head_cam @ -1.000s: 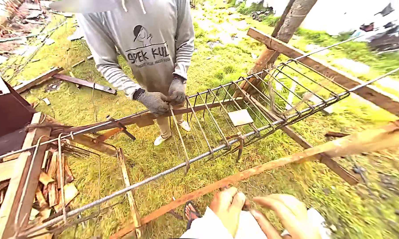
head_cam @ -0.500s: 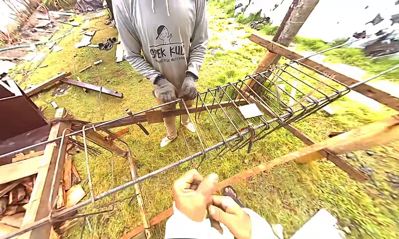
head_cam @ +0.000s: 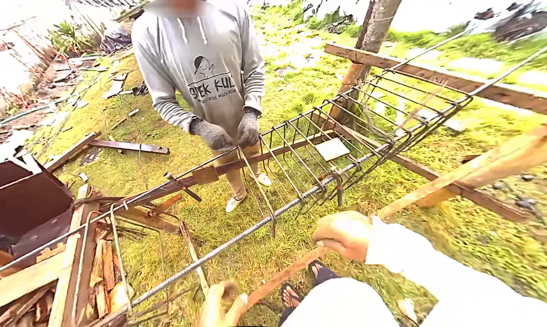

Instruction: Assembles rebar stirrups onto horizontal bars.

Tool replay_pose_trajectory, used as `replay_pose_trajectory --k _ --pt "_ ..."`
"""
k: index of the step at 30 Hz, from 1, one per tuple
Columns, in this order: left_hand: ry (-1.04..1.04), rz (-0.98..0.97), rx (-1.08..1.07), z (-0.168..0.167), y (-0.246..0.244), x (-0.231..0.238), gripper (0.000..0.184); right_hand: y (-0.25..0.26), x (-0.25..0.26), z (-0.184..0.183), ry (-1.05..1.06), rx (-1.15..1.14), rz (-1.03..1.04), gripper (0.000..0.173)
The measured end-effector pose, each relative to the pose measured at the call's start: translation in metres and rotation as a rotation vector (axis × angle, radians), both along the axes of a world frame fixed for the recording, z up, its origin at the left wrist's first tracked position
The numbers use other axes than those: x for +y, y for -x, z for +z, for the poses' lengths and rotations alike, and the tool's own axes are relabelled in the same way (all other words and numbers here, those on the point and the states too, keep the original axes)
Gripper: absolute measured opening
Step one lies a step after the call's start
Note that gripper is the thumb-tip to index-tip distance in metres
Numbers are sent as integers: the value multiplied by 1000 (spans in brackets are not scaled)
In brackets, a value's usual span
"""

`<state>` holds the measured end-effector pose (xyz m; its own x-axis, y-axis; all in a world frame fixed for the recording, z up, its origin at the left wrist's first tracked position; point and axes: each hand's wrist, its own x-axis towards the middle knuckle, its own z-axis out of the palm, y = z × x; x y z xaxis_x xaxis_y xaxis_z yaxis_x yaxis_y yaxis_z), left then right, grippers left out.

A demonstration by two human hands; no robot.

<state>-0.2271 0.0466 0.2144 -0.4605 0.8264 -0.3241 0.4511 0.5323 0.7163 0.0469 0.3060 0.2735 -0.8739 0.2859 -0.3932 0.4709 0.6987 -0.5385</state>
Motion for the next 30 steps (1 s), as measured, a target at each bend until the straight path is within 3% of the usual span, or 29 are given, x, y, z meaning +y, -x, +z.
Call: replay_pose_trajectory --k 2,3,5,7,10,12,15,18,22,28,30 --pt "-37 -112 -42 12 -35 29 63 12 -12 0 -46 3 108 27" --pt "-85 -181 -93 21 -59 45 63 17 -18 1 -67 44 155 24" --pt "-175 -219 -188 24 -104 69 47 21 -25 1 -163 168 218 16" --pt "-266 -107 -182 11 -132 81 33 15 -16 9 -183 175 231 16" --pt "-368 -69 -95 -6 -139 85 31 -8 15 19 -39 80 170 24" --pt "-320 -121 -160 -12 -141 89 29 -21 27 18 12 23 150 24" --pt "-161 -150 -348 1 -154 110 30 -21 28 15 35 -33 187 23" --pt "-202 -77 -286 13 -168 127 27 -25 38 20 24 -29 171 26" --pt "-353 -45 -217 4 -161 127 26 -62 80 23 36 117 11 26" --pt "-372 79 -234 1 -160 126 25 -99 110 21 -291 720 -569 24" --pt "-381 132 -299 2 -163 128 25 -96 98 10 -114 648 -759 18"
